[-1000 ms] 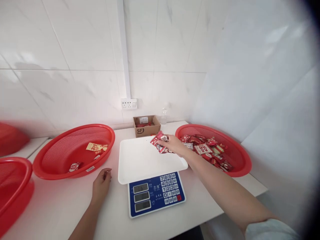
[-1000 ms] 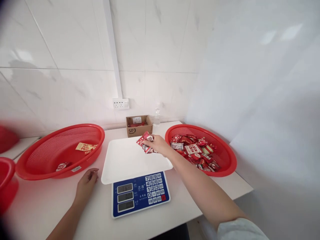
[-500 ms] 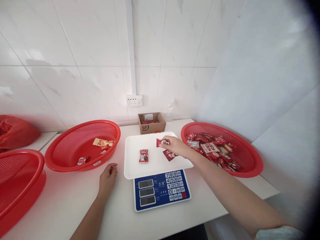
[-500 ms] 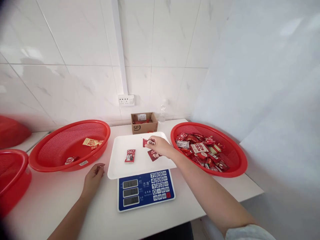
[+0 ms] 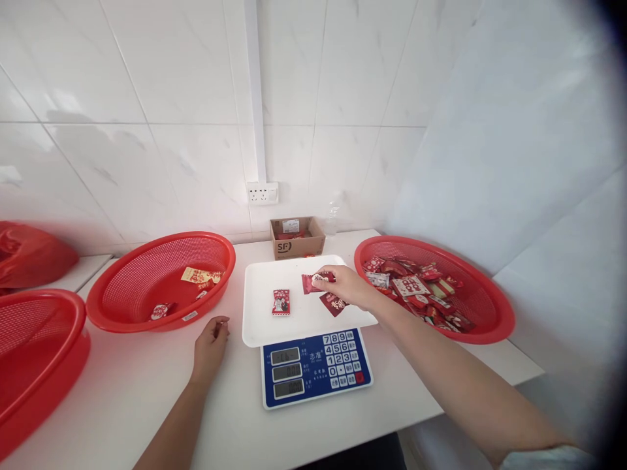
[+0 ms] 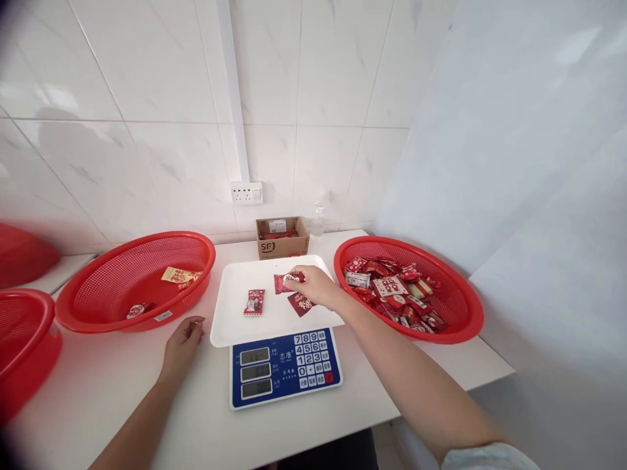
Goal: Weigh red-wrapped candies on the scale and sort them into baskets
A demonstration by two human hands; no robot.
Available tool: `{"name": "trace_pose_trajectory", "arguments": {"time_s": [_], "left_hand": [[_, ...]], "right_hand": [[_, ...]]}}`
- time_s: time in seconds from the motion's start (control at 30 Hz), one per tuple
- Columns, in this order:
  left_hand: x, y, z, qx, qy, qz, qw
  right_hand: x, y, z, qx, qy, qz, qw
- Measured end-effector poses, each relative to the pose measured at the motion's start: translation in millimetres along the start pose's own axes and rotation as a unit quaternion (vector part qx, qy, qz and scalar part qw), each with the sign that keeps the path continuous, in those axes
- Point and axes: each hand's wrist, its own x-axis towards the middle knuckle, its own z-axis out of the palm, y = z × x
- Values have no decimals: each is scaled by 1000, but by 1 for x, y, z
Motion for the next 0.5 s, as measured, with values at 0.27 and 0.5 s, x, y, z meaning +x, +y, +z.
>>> {"name": "trace_pose_trajectory", "arguments": {"time_s": [0.27,0.5], "left_hand": [[-2,6,1,-26,14,1,1000],[-37,47,-14,-109,132,67,983]], "right_hand": [[-14,2,2,-16,19,-30,999],[-57,-1,16,50,116,-63,990]]}}
